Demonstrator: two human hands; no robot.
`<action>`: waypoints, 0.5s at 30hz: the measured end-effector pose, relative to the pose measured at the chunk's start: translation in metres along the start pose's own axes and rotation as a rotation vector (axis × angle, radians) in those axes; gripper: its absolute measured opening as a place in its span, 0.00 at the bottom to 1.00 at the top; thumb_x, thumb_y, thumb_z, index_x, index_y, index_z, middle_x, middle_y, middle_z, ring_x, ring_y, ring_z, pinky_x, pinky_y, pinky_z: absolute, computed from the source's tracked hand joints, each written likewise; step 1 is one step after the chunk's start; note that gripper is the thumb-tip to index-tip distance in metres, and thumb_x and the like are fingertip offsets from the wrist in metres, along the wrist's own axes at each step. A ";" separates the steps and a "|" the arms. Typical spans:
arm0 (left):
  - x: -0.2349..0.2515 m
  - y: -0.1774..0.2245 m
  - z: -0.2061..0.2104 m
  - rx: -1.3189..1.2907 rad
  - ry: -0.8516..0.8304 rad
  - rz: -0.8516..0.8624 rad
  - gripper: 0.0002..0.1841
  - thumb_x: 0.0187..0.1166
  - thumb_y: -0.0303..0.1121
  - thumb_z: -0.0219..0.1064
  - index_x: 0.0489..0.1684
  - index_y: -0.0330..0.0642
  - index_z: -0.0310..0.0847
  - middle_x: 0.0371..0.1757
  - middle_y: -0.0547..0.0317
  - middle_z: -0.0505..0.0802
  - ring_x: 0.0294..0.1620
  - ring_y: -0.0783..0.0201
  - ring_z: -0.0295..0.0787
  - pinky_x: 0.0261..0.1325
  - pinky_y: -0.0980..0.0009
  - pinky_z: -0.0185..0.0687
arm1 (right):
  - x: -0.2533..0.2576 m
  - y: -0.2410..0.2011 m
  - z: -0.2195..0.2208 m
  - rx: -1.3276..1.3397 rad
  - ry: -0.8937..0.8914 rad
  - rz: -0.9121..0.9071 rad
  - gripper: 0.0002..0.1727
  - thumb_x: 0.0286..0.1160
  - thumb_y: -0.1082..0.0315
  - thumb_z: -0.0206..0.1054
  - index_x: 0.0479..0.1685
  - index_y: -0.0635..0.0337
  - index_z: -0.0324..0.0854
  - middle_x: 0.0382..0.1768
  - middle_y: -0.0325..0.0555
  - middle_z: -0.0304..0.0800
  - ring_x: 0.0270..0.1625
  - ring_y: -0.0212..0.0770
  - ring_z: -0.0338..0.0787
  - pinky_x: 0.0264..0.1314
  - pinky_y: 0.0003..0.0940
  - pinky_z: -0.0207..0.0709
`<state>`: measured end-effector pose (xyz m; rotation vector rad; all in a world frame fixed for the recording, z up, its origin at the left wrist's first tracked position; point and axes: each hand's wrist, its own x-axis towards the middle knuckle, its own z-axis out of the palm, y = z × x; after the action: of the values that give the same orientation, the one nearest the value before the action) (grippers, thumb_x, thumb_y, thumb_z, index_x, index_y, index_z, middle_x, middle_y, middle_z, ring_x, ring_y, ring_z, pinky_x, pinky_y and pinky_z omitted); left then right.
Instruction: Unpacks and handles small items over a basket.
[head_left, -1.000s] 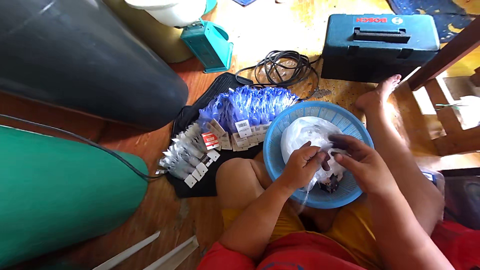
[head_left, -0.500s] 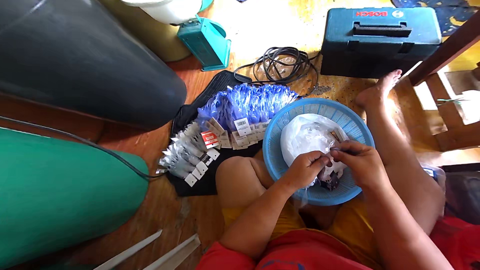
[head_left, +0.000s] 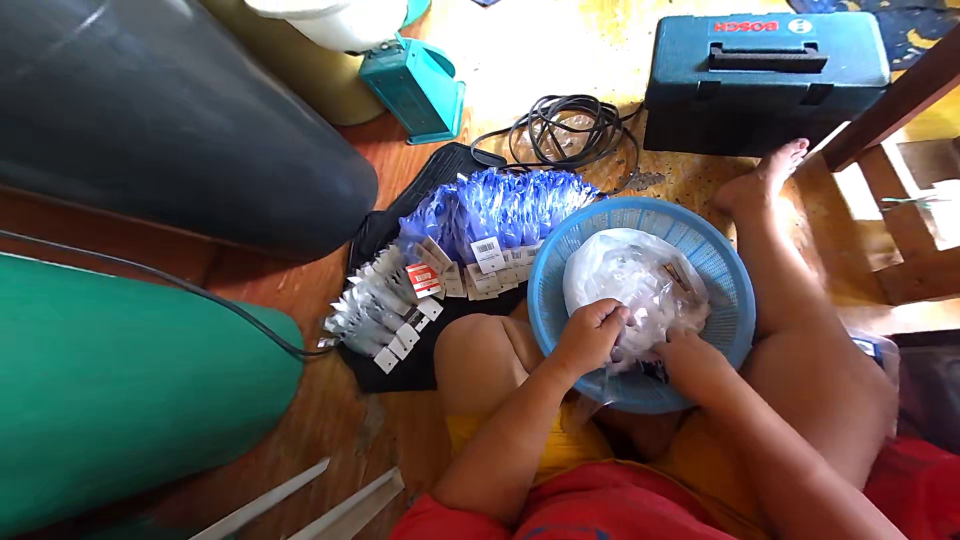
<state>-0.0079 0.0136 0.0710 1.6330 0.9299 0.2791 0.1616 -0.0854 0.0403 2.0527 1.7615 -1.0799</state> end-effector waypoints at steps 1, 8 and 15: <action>0.000 0.000 0.000 -0.012 0.010 0.003 0.17 0.92 0.34 0.51 0.46 0.34 0.87 0.25 0.66 0.84 0.26 0.76 0.80 0.38 0.77 0.80 | 0.001 -0.004 0.002 -0.060 -0.026 0.016 0.18 0.78 0.78 0.60 0.64 0.65 0.84 0.71 0.68 0.75 0.76 0.71 0.75 0.65 0.65 0.78; -0.003 0.003 -0.005 -0.051 0.043 0.037 0.17 0.92 0.33 0.51 0.47 0.33 0.87 0.27 0.65 0.87 0.28 0.76 0.82 0.39 0.77 0.82 | -0.004 0.033 -0.011 0.422 0.202 -0.254 0.09 0.76 0.67 0.73 0.46 0.60 0.94 0.59 0.63 0.84 0.67 0.60 0.81 0.74 0.56 0.72; -0.003 0.001 -0.007 -0.063 0.055 0.012 0.17 0.93 0.34 0.51 0.49 0.33 0.86 0.31 0.64 0.90 0.29 0.76 0.85 0.39 0.77 0.83 | -0.009 0.044 -0.009 0.740 0.297 -0.281 0.12 0.85 0.68 0.61 0.53 0.66 0.85 0.47 0.48 0.89 0.46 0.34 0.88 0.55 0.34 0.82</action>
<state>-0.0135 0.0162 0.0746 1.5803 0.9442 0.3592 0.2056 -0.0981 0.0396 2.5228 2.0453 -1.8076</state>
